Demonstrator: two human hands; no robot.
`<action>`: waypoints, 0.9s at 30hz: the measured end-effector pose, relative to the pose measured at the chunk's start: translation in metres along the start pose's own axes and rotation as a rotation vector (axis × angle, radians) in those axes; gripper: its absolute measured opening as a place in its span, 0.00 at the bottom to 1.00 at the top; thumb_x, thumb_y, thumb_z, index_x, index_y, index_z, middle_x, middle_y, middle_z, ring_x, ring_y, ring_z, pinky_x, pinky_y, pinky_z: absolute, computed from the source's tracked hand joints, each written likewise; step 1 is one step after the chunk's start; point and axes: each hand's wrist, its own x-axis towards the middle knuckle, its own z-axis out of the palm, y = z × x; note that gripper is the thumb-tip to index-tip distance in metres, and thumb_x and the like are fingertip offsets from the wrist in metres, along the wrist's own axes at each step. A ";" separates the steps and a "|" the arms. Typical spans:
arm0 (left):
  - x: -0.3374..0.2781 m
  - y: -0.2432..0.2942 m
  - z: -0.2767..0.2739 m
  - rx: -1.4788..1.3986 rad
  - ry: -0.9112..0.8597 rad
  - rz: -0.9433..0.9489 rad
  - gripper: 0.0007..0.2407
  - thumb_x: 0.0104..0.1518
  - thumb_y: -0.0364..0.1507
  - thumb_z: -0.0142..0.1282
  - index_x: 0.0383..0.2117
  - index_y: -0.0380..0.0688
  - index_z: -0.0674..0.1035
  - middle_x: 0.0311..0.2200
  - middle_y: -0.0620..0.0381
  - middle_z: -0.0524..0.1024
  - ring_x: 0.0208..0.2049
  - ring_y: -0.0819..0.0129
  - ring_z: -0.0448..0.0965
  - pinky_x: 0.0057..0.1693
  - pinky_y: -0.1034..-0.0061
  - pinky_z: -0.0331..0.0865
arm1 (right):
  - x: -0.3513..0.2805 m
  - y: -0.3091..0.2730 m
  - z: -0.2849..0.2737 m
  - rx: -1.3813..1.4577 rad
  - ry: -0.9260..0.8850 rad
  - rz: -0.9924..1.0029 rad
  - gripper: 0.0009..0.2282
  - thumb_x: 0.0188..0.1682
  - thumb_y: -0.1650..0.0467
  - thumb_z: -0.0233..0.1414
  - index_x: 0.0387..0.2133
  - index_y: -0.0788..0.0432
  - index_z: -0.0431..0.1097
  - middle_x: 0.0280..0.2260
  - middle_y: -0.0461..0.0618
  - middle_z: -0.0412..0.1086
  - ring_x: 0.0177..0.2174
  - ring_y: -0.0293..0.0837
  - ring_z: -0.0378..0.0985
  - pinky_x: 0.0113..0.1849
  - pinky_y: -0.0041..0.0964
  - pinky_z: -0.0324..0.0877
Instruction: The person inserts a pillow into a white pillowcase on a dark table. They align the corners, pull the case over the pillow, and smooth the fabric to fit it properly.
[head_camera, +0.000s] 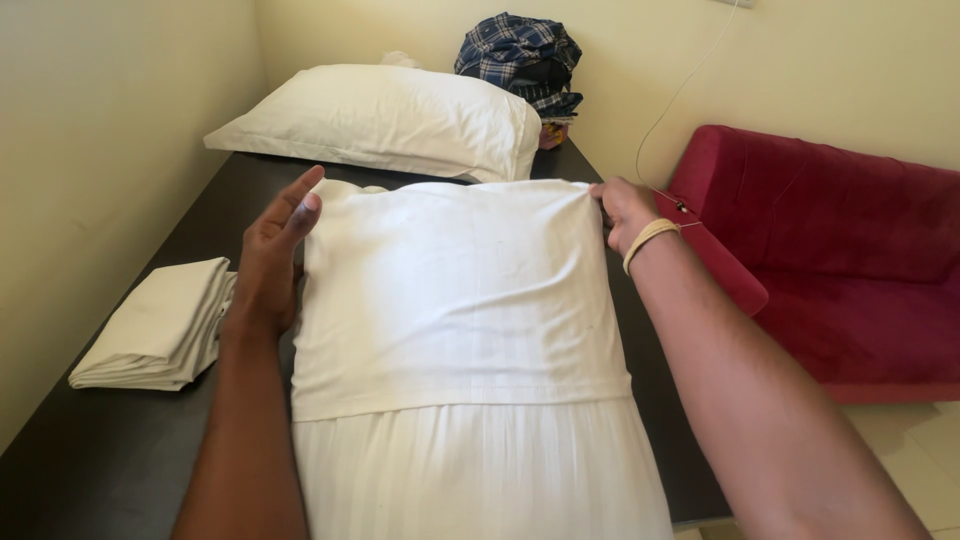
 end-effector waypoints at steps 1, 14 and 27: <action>-0.003 0.005 0.000 0.041 0.029 -0.035 0.26 0.56 0.43 0.57 0.63 0.53 0.73 0.60 0.56 0.74 0.60 0.66 0.71 0.60 0.66 0.62 | 0.002 -0.001 0.004 0.083 0.054 -0.036 0.09 0.47 0.75 0.57 0.39 0.69 0.72 0.40 0.57 0.78 0.37 0.49 0.82 0.40 0.47 0.79; 0.004 -0.011 -0.011 0.242 -0.046 0.065 0.29 0.51 0.42 0.64 0.63 0.55 0.74 0.65 0.49 0.70 0.67 0.62 0.66 0.69 0.65 0.55 | 0.005 -0.025 0.027 0.140 0.164 -0.098 0.11 0.46 0.76 0.60 0.40 0.72 0.72 0.40 0.61 0.77 0.35 0.48 0.83 0.38 0.45 0.81; 0.008 -0.011 -0.013 0.244 -0.007 0.018 0.28 0.50 0.43 0.65 0.60 0.52 0.76 0.59 0.51 0.76 0.59 0.65 0.73 0.62 0.70 0.64 | -0.030 -0.044 0.027 -0.042 -0.071 -0.230 0.13 0.51 0.69 0.58 0.46 0.66 0.73 0.45 0.57 0.76 0.41 0.47 0.79 0.43 0.44 0.77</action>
